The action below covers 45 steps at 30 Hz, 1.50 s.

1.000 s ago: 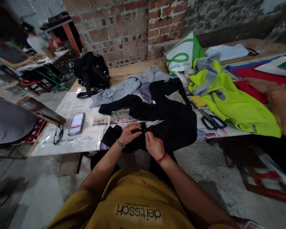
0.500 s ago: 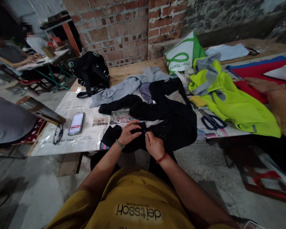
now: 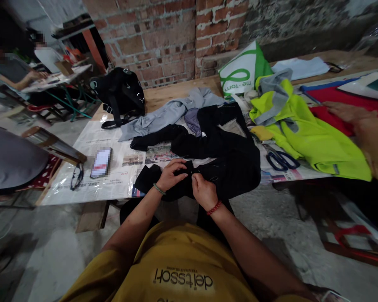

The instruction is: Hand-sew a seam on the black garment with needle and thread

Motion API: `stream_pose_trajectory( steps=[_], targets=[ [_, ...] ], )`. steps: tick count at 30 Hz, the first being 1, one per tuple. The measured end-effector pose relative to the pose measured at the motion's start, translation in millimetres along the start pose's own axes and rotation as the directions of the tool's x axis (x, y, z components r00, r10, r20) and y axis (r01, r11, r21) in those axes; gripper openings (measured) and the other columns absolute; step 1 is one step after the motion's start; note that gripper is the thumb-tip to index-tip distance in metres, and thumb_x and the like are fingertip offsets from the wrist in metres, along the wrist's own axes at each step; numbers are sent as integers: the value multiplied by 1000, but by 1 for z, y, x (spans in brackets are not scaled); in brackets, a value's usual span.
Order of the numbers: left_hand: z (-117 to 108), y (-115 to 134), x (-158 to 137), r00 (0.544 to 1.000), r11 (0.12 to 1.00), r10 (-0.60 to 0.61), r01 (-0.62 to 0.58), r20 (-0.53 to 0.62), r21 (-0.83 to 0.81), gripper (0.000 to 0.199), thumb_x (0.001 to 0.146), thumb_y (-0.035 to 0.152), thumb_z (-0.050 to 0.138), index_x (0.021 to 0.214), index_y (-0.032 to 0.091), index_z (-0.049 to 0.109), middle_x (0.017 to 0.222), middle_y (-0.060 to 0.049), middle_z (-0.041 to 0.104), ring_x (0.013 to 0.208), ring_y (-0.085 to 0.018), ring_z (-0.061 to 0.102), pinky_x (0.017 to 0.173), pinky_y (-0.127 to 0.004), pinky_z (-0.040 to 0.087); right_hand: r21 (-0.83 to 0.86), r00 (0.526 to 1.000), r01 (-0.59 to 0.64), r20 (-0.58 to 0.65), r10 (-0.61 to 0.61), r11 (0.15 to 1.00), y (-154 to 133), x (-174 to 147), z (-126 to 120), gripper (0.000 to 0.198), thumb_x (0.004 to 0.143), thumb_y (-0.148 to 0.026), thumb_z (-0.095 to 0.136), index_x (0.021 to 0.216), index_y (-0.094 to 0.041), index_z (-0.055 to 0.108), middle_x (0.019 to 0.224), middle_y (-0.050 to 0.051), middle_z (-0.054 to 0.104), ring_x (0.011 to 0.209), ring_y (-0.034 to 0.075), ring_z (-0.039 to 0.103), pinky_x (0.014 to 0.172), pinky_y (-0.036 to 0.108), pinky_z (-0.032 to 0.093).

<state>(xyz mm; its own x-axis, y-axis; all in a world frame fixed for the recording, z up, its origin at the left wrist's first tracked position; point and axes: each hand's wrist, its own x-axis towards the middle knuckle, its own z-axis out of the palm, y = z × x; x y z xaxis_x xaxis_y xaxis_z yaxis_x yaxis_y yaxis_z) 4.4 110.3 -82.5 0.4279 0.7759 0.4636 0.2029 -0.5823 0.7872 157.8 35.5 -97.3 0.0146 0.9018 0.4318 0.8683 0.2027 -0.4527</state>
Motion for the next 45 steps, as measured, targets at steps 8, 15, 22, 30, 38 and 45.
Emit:
stream_pose_trajectory(
  steps=[8, 15, 22, 30, 38, 45],
  targets=[
    [-1, 2, 0, 997, 997, 73, -73, -15, 8, 8, 72, 17, 66, 79, 17, 63, 107, -9, 58, 103, -19, 55, 90, -38, 46, -6, 1000, 4, 17, -4, 1000, 0, 0, 0, 31, 91, -29, 32, 90, -14, 58, 59, 3, 62, 47, 12, 56, 48, 22, 32],
    [0, -1, 0, 989, 988, 149, -148, -20, 31, 5, 73, 18, 65, 79, 17, 65, 111, -10, 57, 107, -19, 54, 92, -40, 44, -16, 1000, -2, 16, 2, 1000, -1, 0, 0, 31, 91, -29, 31, 89, -14, 58, 60, 4, 63, 50, 13, 58, 48, 22, 32],
    [6, -8, -2, 991, 991, 136, -136, -4, 22, 8, 76, 17, 63, 83, 18, 68, 105, -9, 58, 94, -16, 58, 80, -33, 50, -63, 999, -3, 49, 6, 998, -2, 0, -1, 33, 91, -29, 30, 89, -14, 59, 57, 4, 62, 47, 13, 56, 47, 23, 29],
    [6, -10, 1, 985, 985, 169, -170, 24, 25, 8, 78, 16, 60, 81, 16, 68, 79, -3, 57, 75, -10, 57, 66, -22, 49, -119, 996, -12, 89, 22, 993, -4, 5, 4, 34, 91, -28, 28, 89, -14, 59, 57, 5, 62, 48, 14, 56, 48, 23, 28],
    [7, -8, 0, 980, 983, 181, -181, 88, -3, 10, 78, 15, 58, 79, 15, 68, 77, -4, 58, 71, -10, 57, 63, -21, 48, -103, 1000, 23, 8, -22, 994, -2, 4, 8, 34, 90, -27, 27, 85, -13, 58, 56, 5, 61, 47, 14, 57, 48, 24, 29],
    [1, 4, 2, 998, 996, 64, -65, -22, -54, 12, 79, 24, 59, 81, 15, 67, 80, -5, 60, 78, -13, 56, 73, -26, 47, -42, 1000, -11, -10, 11, 999, -2, 6, 9, 31, 90, -27, 29, 88, -15, 57, 63, 5, 64, 50, 14, 57, 49, 23, 31]
  ],
)
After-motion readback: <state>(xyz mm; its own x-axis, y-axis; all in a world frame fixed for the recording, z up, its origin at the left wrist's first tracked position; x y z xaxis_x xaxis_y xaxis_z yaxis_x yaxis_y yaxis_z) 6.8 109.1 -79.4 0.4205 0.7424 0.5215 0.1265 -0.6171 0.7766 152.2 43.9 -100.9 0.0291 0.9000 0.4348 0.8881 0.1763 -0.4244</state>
